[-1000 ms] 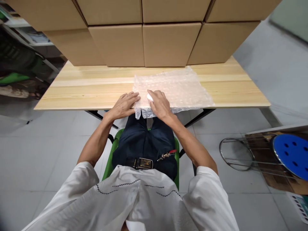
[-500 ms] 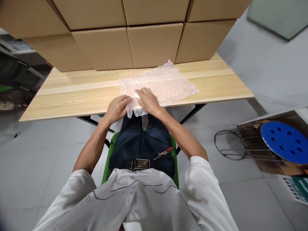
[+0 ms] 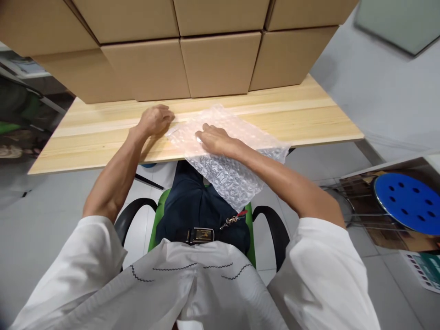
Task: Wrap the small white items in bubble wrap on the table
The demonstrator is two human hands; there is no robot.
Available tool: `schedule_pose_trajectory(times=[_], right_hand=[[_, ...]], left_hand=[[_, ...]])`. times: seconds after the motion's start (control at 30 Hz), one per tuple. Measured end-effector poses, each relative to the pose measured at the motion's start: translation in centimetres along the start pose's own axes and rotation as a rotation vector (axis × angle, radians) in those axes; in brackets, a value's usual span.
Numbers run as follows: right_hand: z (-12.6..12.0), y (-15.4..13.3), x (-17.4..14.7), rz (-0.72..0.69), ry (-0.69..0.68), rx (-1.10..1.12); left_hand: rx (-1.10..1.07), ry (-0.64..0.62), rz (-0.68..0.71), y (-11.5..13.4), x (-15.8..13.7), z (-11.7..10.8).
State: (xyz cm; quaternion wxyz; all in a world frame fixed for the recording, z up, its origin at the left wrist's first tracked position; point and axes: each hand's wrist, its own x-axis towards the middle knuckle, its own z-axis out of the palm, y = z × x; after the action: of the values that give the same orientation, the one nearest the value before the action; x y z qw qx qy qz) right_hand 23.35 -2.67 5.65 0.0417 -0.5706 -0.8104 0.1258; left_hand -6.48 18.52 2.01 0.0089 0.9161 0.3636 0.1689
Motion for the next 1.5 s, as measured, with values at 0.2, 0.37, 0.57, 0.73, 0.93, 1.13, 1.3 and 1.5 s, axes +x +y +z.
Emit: schedule_pose_trajectory(times=[0.2,0.37,0.57,0.73,0.93,1.13,1.3,1.5], right_hand=[[2.0,3.2,4.2,0.333,0.169,0.067],[1.3,6.9,5.7,0.618,0.254,0.161],[-1.2,8.6,5.1,0.799,0.271,0.181],[-2.1,9.0,3.4,0.758,0.256,0.151],[-1.3,5.9,-0.4,0.326,0.333,0.136],[1.7,-1.1,-0.2,0.043,0.259,0.112],[2.9,-4.6,1.8,0.106,0.238,0.066],[3.4,-5.9,2.8,0.12,0.237,0.078]], left_hand=[[-0.021,0.152,-0.052,2.7,-2.3,-1.4],[-0.055,0.111,0.359,11.6,-10.9,-0.8],[0.047,0.074,0.664,17.6,-15.1,3.1],[0.026,0.064,0.452,12.6,-9.6,4.0],[0.007,0.036,0.187,4.7,-3.1,2.5],[-0.102,0.061,0.022,4.6,-1.7,0.3],[-0.088,0.049,-0.021,5.8,-4.3,-0.6],[-0.083,-0.037,0.053,6.3,-9.8,-0.6]])
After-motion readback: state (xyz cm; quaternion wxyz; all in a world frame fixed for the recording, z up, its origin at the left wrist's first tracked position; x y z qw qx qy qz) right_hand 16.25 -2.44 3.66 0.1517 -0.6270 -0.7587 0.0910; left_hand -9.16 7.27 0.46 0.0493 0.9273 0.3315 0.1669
